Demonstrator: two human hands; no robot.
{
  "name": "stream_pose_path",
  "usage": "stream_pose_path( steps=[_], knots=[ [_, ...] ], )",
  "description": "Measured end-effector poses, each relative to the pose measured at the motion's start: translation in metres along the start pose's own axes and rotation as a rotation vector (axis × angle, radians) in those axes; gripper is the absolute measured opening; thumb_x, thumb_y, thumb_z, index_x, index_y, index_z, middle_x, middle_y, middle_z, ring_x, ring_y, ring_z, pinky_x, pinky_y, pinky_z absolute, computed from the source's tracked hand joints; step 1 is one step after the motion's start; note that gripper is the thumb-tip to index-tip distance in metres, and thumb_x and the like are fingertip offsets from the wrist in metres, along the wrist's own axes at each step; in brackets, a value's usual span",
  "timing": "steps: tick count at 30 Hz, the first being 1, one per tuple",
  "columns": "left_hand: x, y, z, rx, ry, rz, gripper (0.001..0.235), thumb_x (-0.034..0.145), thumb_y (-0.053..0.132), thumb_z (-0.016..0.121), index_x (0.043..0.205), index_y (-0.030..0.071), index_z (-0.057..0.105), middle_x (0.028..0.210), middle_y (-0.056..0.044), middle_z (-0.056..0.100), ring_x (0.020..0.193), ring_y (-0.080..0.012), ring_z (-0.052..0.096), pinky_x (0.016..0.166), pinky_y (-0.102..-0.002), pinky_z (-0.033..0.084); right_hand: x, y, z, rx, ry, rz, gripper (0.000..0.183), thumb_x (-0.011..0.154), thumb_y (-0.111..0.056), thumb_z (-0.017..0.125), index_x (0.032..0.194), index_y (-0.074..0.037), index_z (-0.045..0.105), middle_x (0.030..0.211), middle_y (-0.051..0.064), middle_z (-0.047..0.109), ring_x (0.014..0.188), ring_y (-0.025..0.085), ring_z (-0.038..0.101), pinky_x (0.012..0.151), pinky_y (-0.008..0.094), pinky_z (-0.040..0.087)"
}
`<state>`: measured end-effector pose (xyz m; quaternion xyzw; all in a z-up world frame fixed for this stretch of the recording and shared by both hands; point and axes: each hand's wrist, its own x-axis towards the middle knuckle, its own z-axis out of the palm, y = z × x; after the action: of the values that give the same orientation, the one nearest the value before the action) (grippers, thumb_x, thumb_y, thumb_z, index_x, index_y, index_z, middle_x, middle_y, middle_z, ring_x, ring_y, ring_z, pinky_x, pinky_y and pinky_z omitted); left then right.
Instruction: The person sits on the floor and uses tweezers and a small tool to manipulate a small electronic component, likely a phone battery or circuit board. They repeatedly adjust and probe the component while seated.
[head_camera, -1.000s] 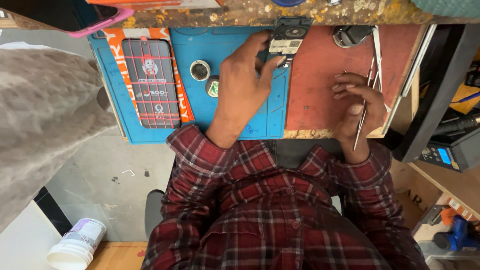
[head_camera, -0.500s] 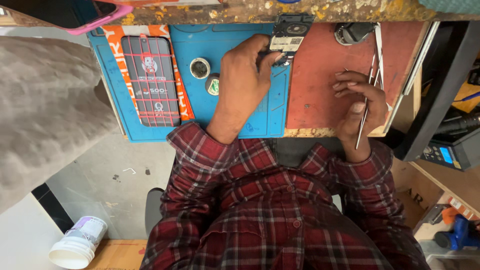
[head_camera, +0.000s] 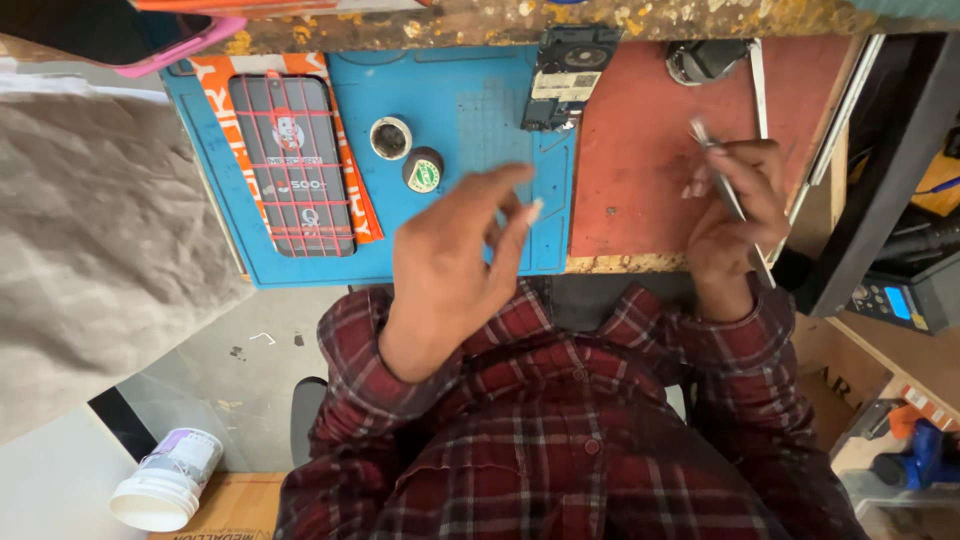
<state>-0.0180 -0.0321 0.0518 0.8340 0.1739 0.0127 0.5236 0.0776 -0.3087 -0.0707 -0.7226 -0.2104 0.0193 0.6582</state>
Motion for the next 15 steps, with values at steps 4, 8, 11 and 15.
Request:
stream_pose_path(
  steps=[4,8,11,15],
  knots=[
    [-0.005,-0.009,0.011,0.265,-0.274,0.118,0.032,0.092,0.019,0.077,0.118,0.004,0.065,0.092,-0.012,0.068,0.079,-0.0311,0.068,0.065,-0.042,0.053,-0.001,-0.015,-0.004,-0.074,-0.002,0.164,0.033,0.110,-0.028,0.074,0.123,0.002,0.068,0.104,0.016,0.068,0.085,0.023,0.070,0.074,0.031,0.059],
    [-0.009,-0.015,0.033,0.340,-0.360,0.093,0.031,0.087,0.021,0.077,0.109,0.003,0.065,0.089,-0.013,0.066,0.081,-0.0327,0.068,0.068,-0.043,0.054,0.001,-0.026,-0.018,0.059,-0.021,0.266,0.024,0.106,-0.006,0.082,0.111,0.004,0.061,0.099,0.014,0.070,0.088,0.022,0.073,0.080,0.032,0.062],
    [-0.011,-0.021,0.037,0.325,-0.369,0.061,0.028,0.087,0.022,0.078,0.107,0.004,0.068,0.089,-0.014,0.066,0.079,-0.0337,0.067,0.068,-0.043,0.054,-0.006,-0.037,-0.032,0.058,-0.082,0.292,0.021,0.105,-0.003,0.081,0.102,0.003,0.060,0.092,0.015,0.071,0.085,0.022,0.074,0.076,0.032,0.063],
    [-0.007,-0.026,0.034,0.231,-0.306,0.075,0.028,0.089,0.019,0.077,0.112,0.004,0.073,0.090,-0.013,0.066,0.080,-0.0342,0.066,0.069,-0.044,0.053,-0.016,-0.041,-0.039,0.038,-0.150,0.266,0.018,0.100,-0.002,0.080,0.100,0.002,0.063,0.089,0.017,0.072,0.079,0.021,0.073,0.069,0.031,0.062]
  ],
)
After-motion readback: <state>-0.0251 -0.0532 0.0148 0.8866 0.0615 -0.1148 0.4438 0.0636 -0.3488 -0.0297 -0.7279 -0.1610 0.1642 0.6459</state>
